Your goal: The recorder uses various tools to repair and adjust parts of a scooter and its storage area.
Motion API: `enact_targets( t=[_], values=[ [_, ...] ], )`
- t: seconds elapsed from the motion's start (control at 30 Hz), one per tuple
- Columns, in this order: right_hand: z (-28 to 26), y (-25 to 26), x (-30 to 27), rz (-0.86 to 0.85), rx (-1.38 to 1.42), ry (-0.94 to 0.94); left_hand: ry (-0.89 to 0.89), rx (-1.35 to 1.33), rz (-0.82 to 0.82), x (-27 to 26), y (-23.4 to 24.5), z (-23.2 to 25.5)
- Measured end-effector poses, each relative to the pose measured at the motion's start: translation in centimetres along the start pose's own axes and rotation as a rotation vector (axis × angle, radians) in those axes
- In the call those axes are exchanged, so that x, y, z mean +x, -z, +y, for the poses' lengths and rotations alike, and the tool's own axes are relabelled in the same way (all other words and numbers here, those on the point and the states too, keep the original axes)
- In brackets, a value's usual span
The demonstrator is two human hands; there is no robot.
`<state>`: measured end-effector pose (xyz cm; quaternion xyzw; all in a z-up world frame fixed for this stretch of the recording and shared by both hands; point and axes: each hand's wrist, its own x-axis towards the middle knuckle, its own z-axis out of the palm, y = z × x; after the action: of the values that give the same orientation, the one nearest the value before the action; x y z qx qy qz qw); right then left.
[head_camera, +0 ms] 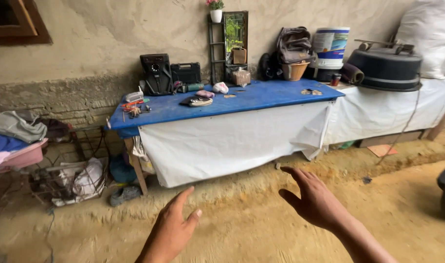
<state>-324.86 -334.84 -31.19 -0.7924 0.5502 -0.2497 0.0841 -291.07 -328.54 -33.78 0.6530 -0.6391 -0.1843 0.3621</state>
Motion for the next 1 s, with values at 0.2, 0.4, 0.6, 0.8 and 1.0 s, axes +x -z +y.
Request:
enact_targets(
  t=[0.2, 0.4, 0.6, 0.8, 1.0],
  values=[
    [5.0, -4.5, 16.2, 0.111, 0.013, 0.108, 0.042, 0.065, -0.067, 16.1, -1.6, -3.2],
    [7.7, -5.3, 29.9, 0.039, -0.010, 0.041, 0.092, 0.050, -0.105, 29.4, -3.2, -2.1],
    [13.8, -7.7, 46.1, 0.044, -0.001, 0.207, -0.002, 0.064, 0.021, 43.1, -7.5, -3.5],
    [17.2, -7.7, 62.2, 0.006, -0.033, 0.376, -0.084, 0.034, 0.218, 56.5, -10.1, -3.8],
    [16.8, -9.7, 72.7, -0.080, -0.004, 0.427, -0.079, 0.021, 0.252, 65.4, -11.1, -4.1]
  ],
)
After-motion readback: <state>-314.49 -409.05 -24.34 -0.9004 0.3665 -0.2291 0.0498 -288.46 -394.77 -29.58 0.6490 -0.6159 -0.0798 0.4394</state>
